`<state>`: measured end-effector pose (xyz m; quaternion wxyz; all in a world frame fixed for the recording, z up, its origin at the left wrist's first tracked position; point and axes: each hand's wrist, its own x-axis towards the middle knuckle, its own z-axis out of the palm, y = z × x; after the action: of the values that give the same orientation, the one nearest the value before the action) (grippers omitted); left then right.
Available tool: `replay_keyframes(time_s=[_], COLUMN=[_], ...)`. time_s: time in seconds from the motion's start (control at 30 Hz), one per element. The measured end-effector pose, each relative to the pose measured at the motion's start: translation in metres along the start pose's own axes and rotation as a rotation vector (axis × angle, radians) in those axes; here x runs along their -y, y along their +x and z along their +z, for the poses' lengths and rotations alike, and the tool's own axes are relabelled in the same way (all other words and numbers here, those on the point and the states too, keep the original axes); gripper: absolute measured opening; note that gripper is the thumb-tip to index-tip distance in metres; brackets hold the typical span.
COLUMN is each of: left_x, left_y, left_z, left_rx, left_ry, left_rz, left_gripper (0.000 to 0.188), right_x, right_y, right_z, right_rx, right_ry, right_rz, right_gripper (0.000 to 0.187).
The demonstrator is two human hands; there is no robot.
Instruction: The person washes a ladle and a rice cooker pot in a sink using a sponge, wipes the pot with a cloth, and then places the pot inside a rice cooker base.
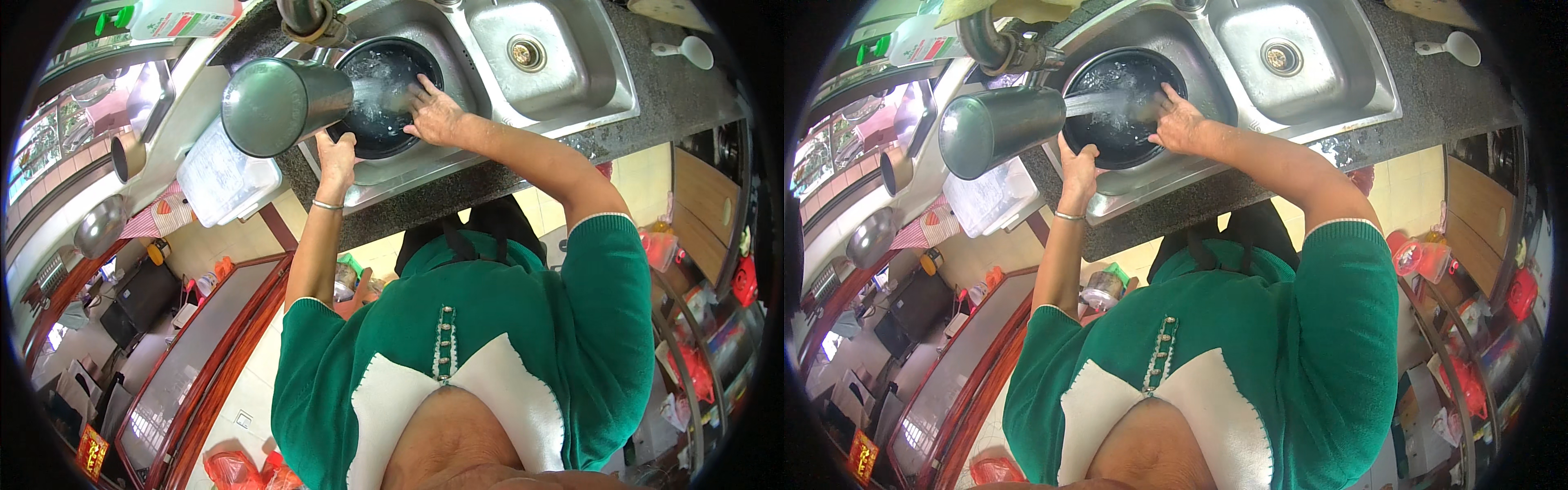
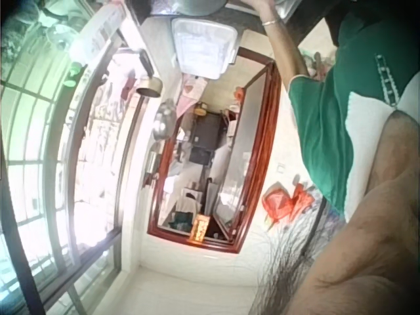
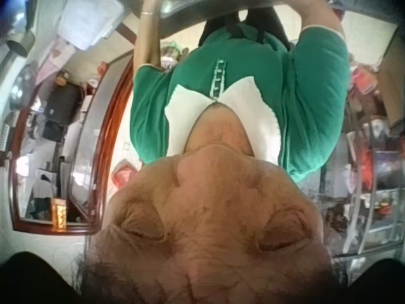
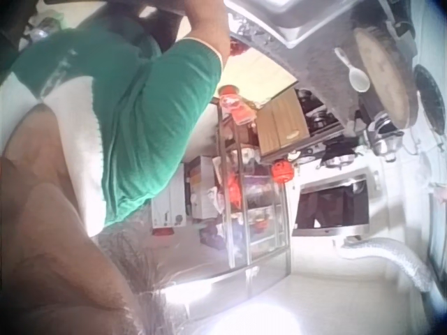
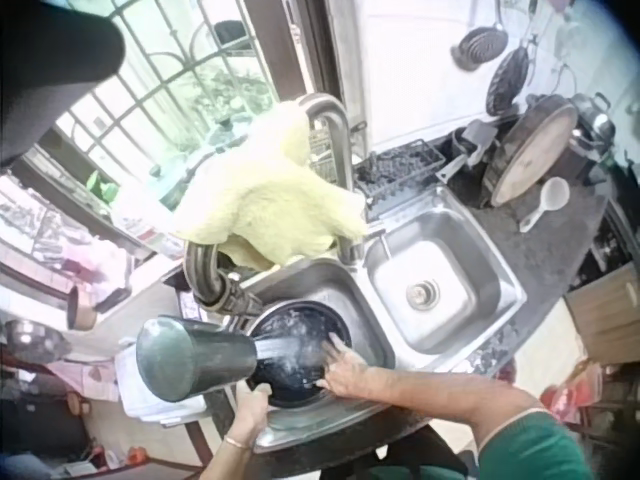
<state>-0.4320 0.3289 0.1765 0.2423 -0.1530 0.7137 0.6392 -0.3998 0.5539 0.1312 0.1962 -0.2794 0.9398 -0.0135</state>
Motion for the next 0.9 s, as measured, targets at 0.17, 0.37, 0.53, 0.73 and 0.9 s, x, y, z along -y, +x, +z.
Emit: replay_keyframes(time_s=[0.17,0.37,0.53,0.73,0.9], left_x=[0.015,0.006,0.016,0.007,0.014], left_y=[0.005,-0.009,-0.005,-0.012,-0.008], left_z=[-0.002,0.025,0.02,0.011,0.001], left_rx=[-0.025,-0.061,-0.06,-0.001,-0.002], left_ry=[0.103,-0.134,-0.208,-0.171,0.116], left_rz=[0.179,-0.05,-0.052,0.073,0.179], left_gripper=[0.084,0.056,0.041,0.065,0.081], right_x=[0.023,0.058,0.073,0.031,0.008], right_y=[-0.001,0.022,0.04,0.006,0.01], right_z=[0.001,-0.005,-0.006,0.0,0.001], right_rx=[-0.301,-0.072,-0.278,0.149,0.218], right_ry=[0.327,1.2,1.461,0.661,0.175], right_rz=[0.106,0.122,0.083,0.084,0.055], right_gripper=[0.065,0.071,0.068,0.063,0.057])
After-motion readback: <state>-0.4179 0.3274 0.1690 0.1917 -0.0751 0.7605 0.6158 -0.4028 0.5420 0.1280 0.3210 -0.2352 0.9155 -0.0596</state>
